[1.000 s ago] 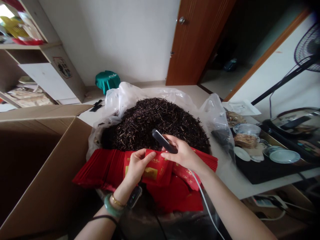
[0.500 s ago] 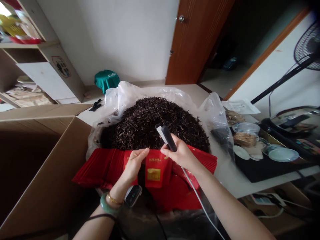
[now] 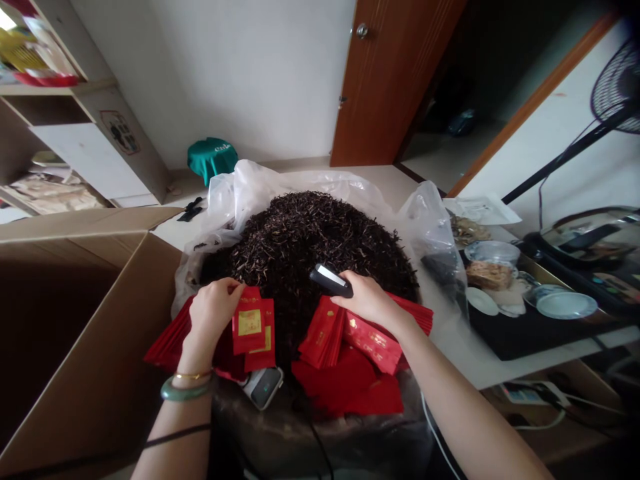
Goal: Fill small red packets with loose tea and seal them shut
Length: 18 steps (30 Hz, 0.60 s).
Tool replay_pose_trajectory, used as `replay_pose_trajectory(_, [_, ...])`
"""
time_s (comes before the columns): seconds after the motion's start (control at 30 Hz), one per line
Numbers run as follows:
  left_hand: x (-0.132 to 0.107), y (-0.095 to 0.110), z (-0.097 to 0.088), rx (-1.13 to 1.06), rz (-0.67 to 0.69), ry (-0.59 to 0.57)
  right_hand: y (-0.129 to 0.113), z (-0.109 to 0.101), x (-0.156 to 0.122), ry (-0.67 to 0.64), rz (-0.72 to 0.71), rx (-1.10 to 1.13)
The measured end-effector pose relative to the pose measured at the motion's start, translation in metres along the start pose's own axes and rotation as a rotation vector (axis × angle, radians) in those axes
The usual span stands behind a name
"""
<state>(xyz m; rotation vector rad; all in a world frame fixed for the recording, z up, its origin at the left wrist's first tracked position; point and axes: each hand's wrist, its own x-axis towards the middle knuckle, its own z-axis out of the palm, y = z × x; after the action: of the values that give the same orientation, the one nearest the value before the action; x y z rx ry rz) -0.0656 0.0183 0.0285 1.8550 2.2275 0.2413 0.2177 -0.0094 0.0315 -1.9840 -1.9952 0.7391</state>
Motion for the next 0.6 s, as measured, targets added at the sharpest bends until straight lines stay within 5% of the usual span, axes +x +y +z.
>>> replay_pose_trajectory(0.13, [0.008, -0.012, 0.000, 0.011, -0.005, 0.052, 0.003, 0.000, 0.002, 0.002, 0.010, -0.062])
replay_pose_trajectory(0.3, [-0.002, -0.001, 0.009, -0.093, 0.283, 0.401, 0.007, -0.002, 0.004, -0.003, 0.025, -0.088])
replay_pose_trajectory(0.37, [-0.017, 0.015, 0.016, -0.238, 0.618, 0.257, 0.008, -0.002, 0.004, -0.009, 0.039, -0.104])
replay_pose_trajectory(0.43, [-0.033, 0.031, 0.025, -0.251, 0.954, -0.049, 0.009, -0.003, 0.005, -0.001, 0.071, -0.130])
replay_pose_trajectory(0.5, [-0.046, 0.043, 0.034, -0.165, 1.097, -0.220, 0.010, -0.004, 0.006, 0.008, 0.099, -0.156])
replay_pose_trajectory(0.6, [-0.053, 0.049, 0.047, -0.072, 1.122, -0.276, 0.011, -0.006, 0.006, 0.006, 0.106, -0.176])
